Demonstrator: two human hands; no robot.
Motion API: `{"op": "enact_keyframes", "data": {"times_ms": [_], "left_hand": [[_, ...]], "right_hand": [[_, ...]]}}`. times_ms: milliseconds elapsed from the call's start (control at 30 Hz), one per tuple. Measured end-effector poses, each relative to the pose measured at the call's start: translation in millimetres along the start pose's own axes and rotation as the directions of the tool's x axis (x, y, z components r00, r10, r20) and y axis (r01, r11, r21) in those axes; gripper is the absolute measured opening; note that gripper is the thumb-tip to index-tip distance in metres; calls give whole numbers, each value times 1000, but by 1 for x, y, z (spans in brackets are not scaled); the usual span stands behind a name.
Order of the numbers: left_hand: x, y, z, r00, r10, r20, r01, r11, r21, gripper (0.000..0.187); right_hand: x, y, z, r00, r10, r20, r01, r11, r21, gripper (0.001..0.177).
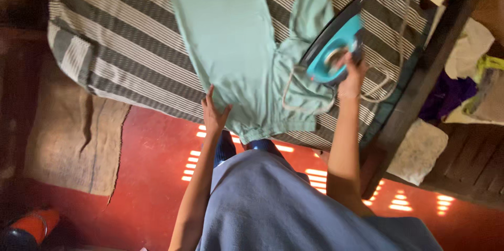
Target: The person unfolds and spreads out a pair of light-colored pants on an ironing board before using an iron to press the fabric.
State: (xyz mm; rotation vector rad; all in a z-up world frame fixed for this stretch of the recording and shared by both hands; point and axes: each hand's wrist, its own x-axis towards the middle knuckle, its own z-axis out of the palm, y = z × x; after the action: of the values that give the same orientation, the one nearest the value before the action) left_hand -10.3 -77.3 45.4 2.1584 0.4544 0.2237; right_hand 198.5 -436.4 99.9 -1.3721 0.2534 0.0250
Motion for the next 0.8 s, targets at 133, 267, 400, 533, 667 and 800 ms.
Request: {"op": "enact_keyframes", "data": {"times_ms": [133, 267, 400, 533, 667, 800], "left_hand": [[-19, 1, 21, 987, -106, 117, 110, 994, -24, 87], [-20, 0, 31, 970, -190, 153, 195, 981, -20, 81], [-21, -3, 29, 968, -228, 102, 231, 973, -24, 78], [-14, -9, 26, 993, -122, 4, 122, 991, -49, 77], [6, -16, 32, 980, -187, -64, 189, 982, 27, 73], [28, -21, 38, 974, -222, -51, 216, 972, -95, 50]], "right_hand": [[82, 1, -74, 973, -227, 30, 226, 973, 50, 73], [122, 42, -144, 985, -130, -112, 126, 991, -45, 79], [105, 75, -183, 990, -130, -57, 134, 987, 83, 68], [105, 73, -181, 988, -153, 14, 153, 968, -199, 49], [63, 71, -144, 727, -460, -511, 213, 857, -469, 36], [-8, 93, -2, 876, -450, 175, 449, 626, -637, 37]]}}
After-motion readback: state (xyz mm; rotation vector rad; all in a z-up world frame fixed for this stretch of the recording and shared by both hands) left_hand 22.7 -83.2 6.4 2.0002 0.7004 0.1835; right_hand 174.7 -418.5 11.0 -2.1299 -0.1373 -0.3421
